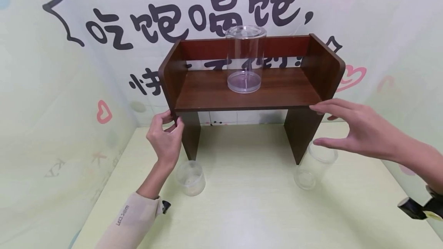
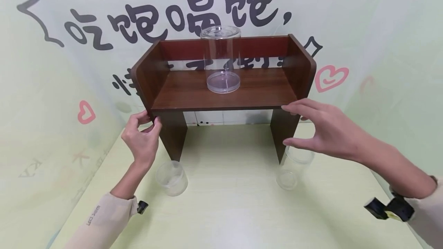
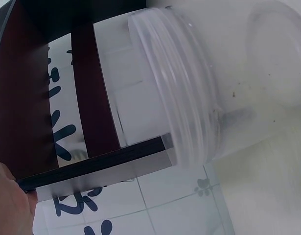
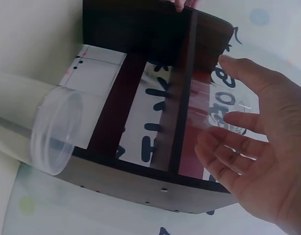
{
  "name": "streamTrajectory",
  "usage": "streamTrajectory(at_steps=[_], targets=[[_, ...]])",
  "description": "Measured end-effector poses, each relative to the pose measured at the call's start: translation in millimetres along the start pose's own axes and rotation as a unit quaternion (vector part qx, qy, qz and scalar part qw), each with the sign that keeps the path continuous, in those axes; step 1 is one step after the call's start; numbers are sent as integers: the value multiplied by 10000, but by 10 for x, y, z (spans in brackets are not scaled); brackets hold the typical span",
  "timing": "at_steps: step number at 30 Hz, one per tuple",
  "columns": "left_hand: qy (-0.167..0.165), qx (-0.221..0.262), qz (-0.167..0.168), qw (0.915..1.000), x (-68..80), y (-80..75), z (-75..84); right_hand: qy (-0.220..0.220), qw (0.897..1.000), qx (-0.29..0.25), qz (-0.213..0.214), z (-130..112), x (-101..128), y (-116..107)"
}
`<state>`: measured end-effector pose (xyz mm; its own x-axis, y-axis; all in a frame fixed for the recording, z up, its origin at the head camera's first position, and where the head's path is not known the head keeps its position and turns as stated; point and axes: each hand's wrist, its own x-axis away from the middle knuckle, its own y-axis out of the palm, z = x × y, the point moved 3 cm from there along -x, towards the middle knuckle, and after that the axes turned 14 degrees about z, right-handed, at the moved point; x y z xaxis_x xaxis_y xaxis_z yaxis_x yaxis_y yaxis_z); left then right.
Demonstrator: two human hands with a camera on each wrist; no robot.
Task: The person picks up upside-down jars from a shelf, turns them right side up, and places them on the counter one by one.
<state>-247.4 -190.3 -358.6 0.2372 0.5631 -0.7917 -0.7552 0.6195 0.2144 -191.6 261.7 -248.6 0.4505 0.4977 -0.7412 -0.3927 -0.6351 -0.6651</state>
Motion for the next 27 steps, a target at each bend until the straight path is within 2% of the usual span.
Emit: streamTrajectory(at_steps=[5, 11, 19, 27], targets=[[33, -31, 4, 10000, -1, -8, -1, 156, 9994, -221, 209, 10, -173, 11], [37, -19, -4, 10000, 6, -13, -5, 590, 9949, -600, 561, 4, -382, 78], [61, -55, -23, 10000, 7, -7, 4, 1697, 9749, -1033, 1007, 31, -671, 215], [33, -36, -3, 10000, 9, 2, 11, 2425, 9571, -1080, 1158, 158, -961, 378]])
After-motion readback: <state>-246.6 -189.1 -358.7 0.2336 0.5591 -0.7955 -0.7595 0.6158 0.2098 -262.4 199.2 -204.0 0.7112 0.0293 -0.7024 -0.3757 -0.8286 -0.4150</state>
